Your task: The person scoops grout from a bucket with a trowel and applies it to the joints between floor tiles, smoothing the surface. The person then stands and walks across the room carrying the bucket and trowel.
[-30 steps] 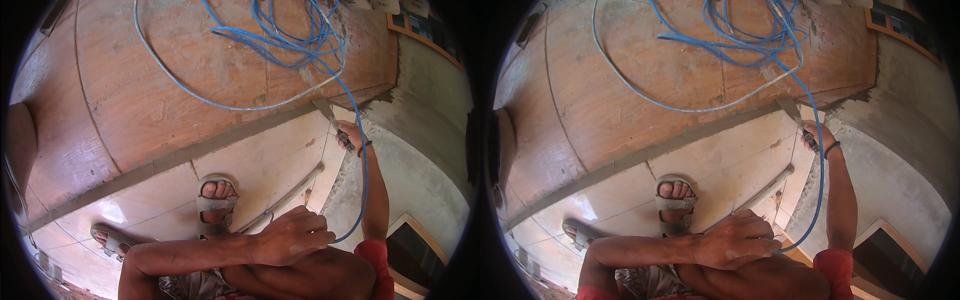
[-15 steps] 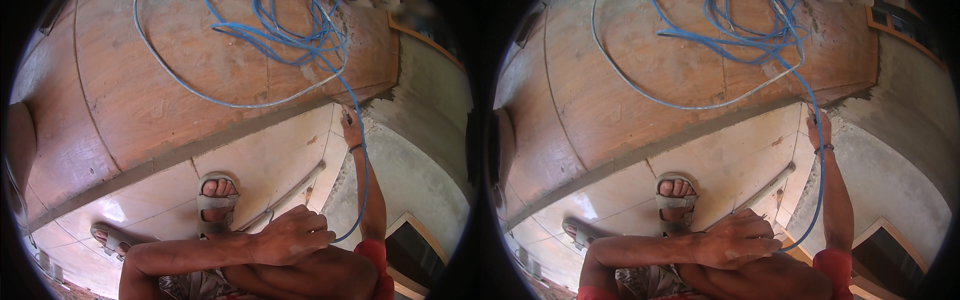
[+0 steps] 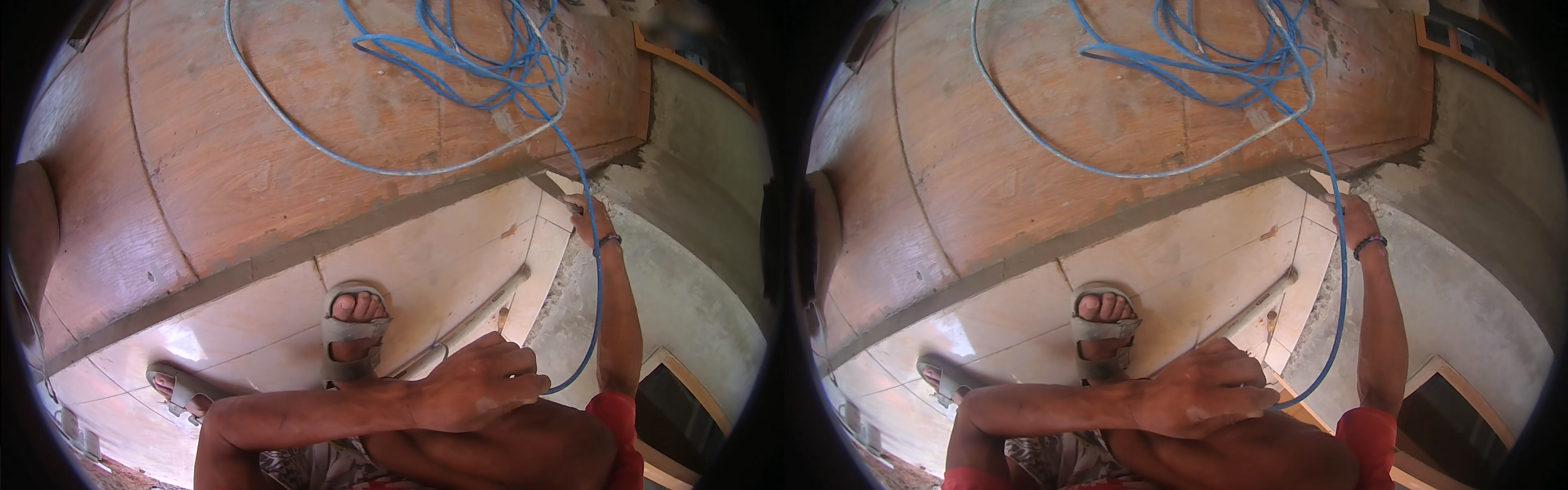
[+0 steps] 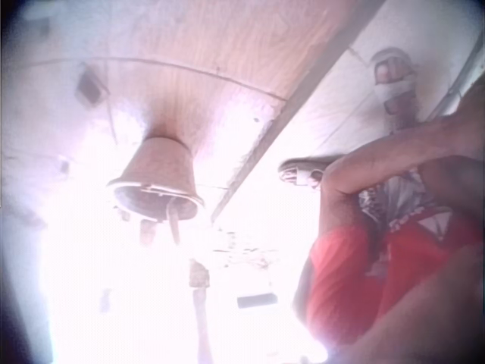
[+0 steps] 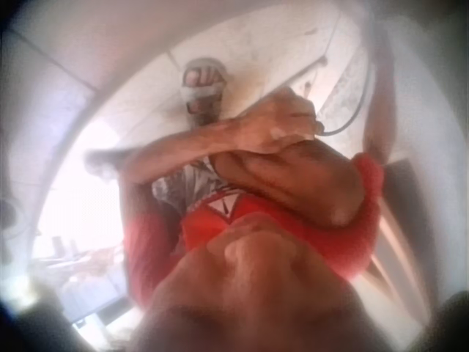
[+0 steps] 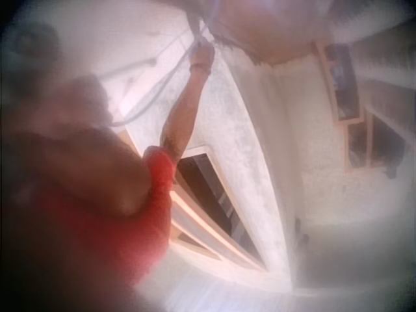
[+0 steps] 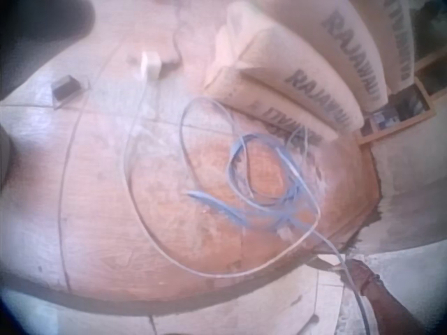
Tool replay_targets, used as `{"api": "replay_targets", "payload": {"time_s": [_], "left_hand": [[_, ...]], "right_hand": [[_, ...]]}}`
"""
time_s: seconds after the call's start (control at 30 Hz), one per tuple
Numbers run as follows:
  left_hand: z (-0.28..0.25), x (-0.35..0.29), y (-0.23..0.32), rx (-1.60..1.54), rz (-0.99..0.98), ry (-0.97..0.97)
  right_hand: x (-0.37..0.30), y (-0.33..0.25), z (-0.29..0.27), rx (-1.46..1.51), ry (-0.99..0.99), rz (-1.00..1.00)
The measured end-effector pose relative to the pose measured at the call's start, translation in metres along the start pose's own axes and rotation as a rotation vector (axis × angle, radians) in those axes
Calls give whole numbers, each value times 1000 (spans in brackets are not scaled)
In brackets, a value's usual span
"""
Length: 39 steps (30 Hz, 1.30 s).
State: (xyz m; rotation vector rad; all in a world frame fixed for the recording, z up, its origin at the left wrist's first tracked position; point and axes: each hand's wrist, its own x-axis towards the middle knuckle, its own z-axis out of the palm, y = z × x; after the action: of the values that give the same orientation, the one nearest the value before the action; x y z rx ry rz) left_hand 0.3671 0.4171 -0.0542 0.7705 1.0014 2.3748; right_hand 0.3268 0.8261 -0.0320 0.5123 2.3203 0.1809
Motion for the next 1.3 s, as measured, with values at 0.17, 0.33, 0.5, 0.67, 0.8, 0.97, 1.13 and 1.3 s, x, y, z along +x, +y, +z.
{"api": "replay_targets", "payload": {"time_s": [0.17, 0.33, 0.5, 0.67, 0.8, 0.97, 1.13, 1.3], "left_hand": [[0, -5, 1, 22, -17, 20], [0, -9, 0, 19, -16, -64], [0, -4, 4, 17, -12, 16], [2, -4, 2, 22, -17, 18], [3, -2, 2, 22, -22, 11], [1, -5, 3, 26, -26, 17], [1, -7, 3, 24, -33, 18], [-2, -6, 2, 36, -28, -48]], "right_hand": [[-5, -30, -24, -54, 165, -71], [26, -19, -8, -4, 75, -26], [33, -33, -3, -5, 5, -37], [22, -69, -1, -68, -46, -66], [11, -81, -21, -185, -97, -26], [1, -56, -55, -182, -82, -113], [19, -39, -43, -74, 100, -173], [46, -30, -18, -129, 93, -52]]}}
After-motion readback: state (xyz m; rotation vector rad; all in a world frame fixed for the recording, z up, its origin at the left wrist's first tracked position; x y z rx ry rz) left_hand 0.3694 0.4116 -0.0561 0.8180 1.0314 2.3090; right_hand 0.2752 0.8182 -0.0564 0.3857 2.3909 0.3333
